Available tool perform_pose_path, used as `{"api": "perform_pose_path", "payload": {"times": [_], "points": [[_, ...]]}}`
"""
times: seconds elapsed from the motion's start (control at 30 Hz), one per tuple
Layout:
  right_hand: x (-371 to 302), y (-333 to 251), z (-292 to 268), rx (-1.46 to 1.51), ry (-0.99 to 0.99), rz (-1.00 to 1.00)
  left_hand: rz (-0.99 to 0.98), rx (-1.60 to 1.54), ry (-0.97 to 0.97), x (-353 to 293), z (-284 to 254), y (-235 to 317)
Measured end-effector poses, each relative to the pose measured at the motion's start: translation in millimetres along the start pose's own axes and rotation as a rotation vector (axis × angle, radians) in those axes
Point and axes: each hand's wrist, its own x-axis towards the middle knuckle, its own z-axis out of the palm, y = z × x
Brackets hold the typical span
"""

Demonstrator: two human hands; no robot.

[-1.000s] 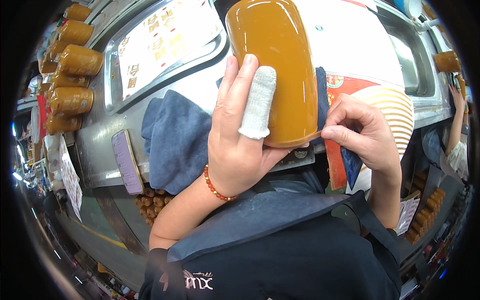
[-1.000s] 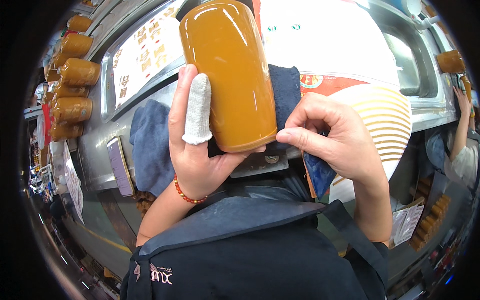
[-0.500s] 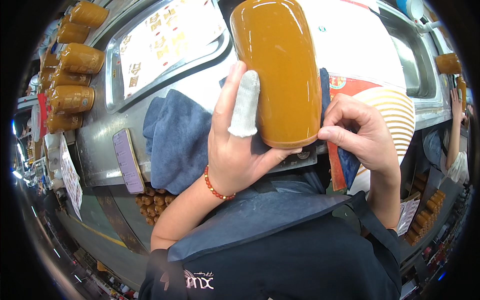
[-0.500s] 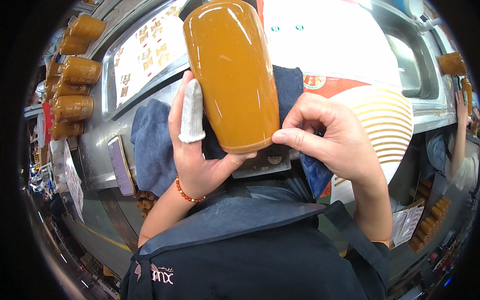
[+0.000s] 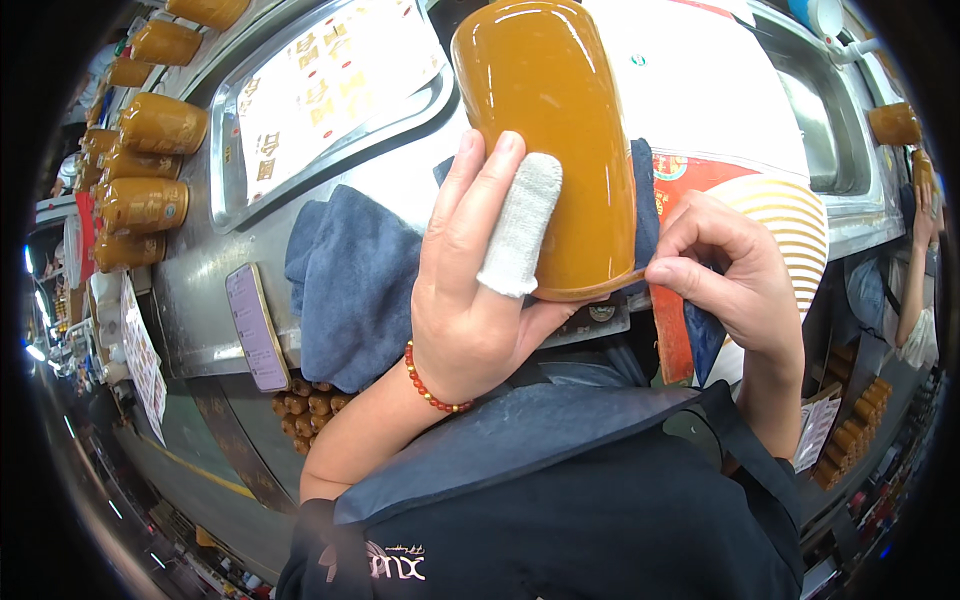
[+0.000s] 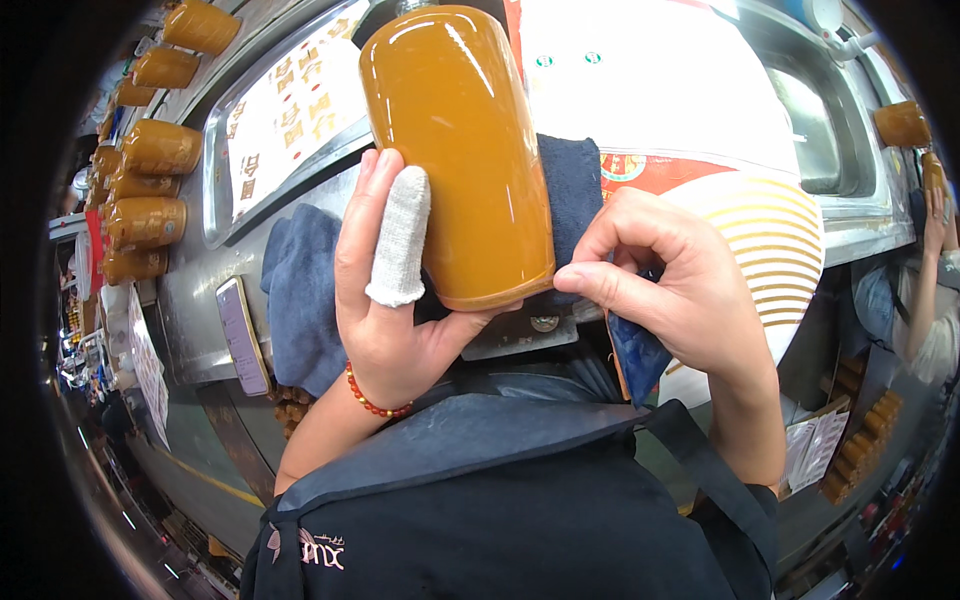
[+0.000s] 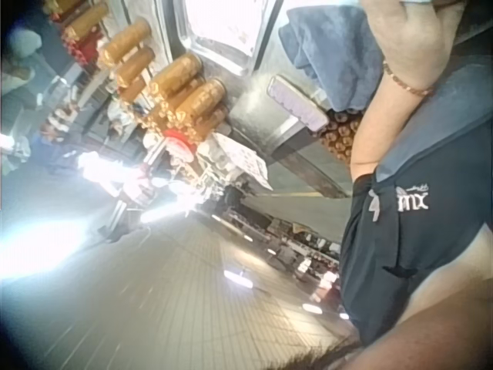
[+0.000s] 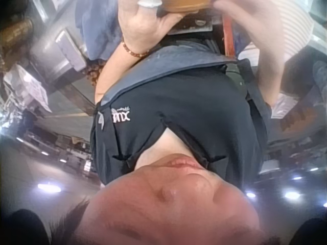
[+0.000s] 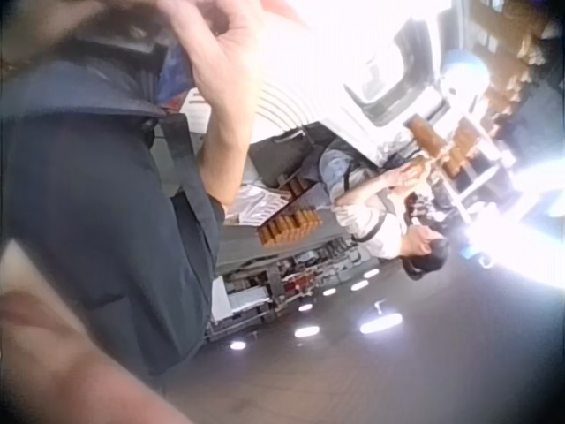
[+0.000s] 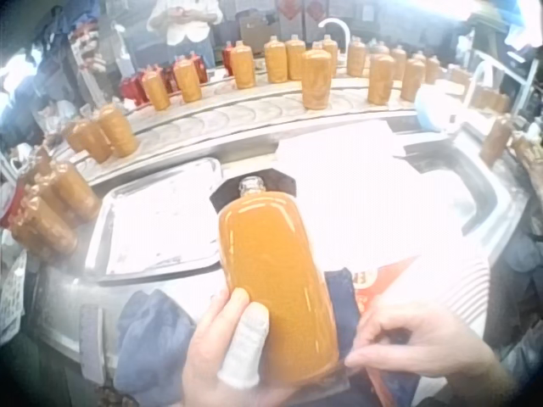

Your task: The person wipes a brown bottle with a cloth, then applies a sticker label to its surface. They smooth the label with a card and peel off the backing, repeating the process on multiple bottles.

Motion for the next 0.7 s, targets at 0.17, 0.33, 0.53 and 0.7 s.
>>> {"api": "perform_pose_path", "payload": {"times": [0.17, 0.33, 0.53, 0.7], "points": [[3.1, 2.1, 4.7, 0.006, -0.006, -0.008, -0.027, -0.050, 0.029, -5.4, 2.0, -3.8], [4.6, 3.1, 7.2, -0.004, -0.012, -0.003, -0.121, -0.112, 0.003, -6.4, -4.0, 1.8], [6.1, 7.1, 7.6, 0.010, -0.016, 0.021, 0.157, 0.068, 0.097, -28.9, -8.0, 15.6], [6.3, 6.7, 5.2, -0.008, -0.024, 0.015, 0.300, 0.190, -0.039, -14.0, -9.3, 12.4]]}}
